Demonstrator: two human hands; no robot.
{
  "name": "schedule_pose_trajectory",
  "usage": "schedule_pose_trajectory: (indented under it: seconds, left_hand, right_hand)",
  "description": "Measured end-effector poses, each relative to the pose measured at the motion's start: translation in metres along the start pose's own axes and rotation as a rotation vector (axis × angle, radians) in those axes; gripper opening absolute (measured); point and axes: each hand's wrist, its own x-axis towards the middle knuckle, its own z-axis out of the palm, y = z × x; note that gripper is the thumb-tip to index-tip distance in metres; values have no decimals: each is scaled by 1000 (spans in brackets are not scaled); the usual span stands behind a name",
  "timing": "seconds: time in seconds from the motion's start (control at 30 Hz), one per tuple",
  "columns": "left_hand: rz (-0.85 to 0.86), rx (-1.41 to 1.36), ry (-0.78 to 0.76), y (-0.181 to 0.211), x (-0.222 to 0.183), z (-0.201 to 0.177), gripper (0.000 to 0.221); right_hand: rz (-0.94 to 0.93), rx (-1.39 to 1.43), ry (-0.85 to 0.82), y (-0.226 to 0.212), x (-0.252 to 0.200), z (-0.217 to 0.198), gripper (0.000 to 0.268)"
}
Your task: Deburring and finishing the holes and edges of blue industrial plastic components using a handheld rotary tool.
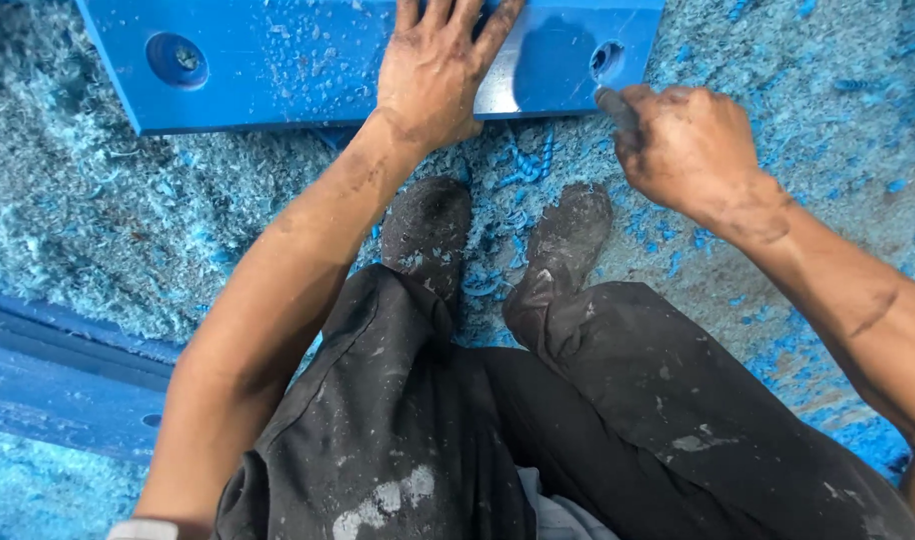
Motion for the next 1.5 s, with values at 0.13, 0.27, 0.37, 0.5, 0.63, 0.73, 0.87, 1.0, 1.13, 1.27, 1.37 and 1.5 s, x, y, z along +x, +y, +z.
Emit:
schedule_pose_trajectory:
  seconds: [0.13, 0.27, 0.37, 0.5, 0.63, 0.73, 0.87, 1.0, 1.13, 1.27, 1.37, 1.5]
  left_hand:
    - [0, -67, -41, -1, 0, 13, 117]
    - [17, 97, 9, -2, -4, 18, 119]
    - [48, -24, 9, -5, -4, 20, 110]
    - [34, -1, 4, -2, -3, 1, 126]
    - [11, 30, 13, 1, 2, -9, 132]
    - [29, 17, 18, 1, 4, -15, 133]
    - [1, 28, -88, 2, 4, -16, 136]
    - [36, 15, -58, 2, 3, -15, 135]
    - [23, 41, -77, 5, 3, -18, 138]
    - [12, 37, -96, 5, 6, -19, 138]
    - [-2, 52, -127, 5, 4, -18, 139]
    - [-14, 54, -109, 4, 4, -12, 136]
  right_hand:
    - [-85, -17, 75, -1, 20, -11, 22]
    - [-142, -26, 47, 11, 39, -25, 17]
    - [-79, 101, 103, 17, 44, -48, 17]
    - [129, 105, -33, 34, 30, -42, 18]
    - [305, 374, -139, 59, 2, 10, 21]
    - [549, 656, -250, 16, 17, -30, 33]
    - [400, 1784, 271, 50, 1, -1, 30]
    - [513, 969, 204, 48, -24, 25, 28]
    - [11, 470, 348, 16, -27, 4, 25]
    - [40, 253, 194, 8, -18, 0, 25]
    - [32, 244, 145, 2, -11, 2, 31]
    - [16, -40, 75, -7, 6, -7, 26]
